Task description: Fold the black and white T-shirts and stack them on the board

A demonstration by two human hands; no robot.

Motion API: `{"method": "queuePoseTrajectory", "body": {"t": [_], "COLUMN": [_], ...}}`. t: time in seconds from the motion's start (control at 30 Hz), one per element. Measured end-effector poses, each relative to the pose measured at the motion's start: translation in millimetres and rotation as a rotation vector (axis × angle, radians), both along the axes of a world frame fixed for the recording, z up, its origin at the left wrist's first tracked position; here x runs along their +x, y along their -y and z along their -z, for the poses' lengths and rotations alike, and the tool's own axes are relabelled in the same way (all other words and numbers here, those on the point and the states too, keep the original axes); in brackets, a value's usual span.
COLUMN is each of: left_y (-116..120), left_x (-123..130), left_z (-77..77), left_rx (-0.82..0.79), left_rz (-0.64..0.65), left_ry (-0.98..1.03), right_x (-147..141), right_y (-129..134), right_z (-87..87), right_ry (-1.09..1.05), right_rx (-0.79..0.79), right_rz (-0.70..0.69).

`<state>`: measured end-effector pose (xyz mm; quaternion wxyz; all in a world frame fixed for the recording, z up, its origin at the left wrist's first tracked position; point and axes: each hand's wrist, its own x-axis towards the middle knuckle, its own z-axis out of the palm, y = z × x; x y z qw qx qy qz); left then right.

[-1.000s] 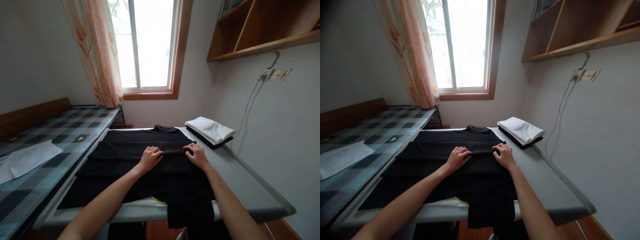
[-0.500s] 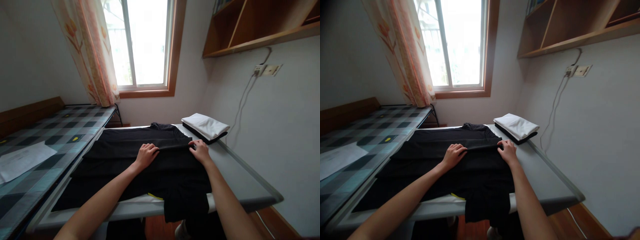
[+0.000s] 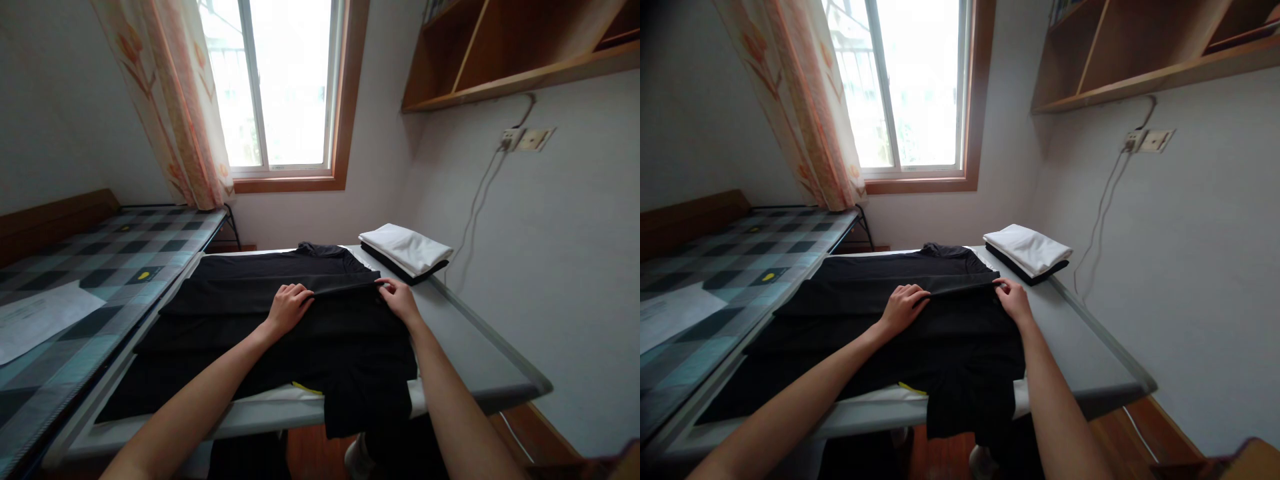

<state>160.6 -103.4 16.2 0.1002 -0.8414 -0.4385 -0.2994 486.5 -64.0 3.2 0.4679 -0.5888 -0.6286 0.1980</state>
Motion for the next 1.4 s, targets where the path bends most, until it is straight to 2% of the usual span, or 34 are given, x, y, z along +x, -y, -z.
{"method": "queuePoseTrajectory", "body": {"t": [0.17, 0.3, 0.43, 0.67, 1.0, 1.4], "left_y": [-0.2, -0.7, 0.6, 3.5, 2.2, 2.2], "left_x": [-1.3, -1.5, -1.4, -2.0, -0.1, -0.8], "left_z": [0.4, 0.8, -1.6, -5.3, -4.7, -2.6], "left_rx": [0.001, 0.014, 0.027, 0.104, 0.183, 0.144], "left_rz": [0.009, 0.024, 0.045, 0.111, 0.098, 0.071], "left_ry": [0.008, 0.012, -0.02, -0.214, -0.178, -0.132], "right_x": [-5.6, -7.1, -4.2, -1.9, -6.0, -7.2], "right_y": [0.6, -0.2, 0.8, 3.0, 8.5, 11.9], "right_z": [-4.2, -7.5, -7.2, -6.7, -15.4, -16.3], "right_ry": [-0.205, -0.276, -0.287, -0.33, -0.313, -0.256], "right_rx": [-0.036, -0.03, -0.073, -0.113, -0.167, -0.197], "right_rz": [-0.067, -0.036, -0.009, -0.013, 0.009, -0.033]}}
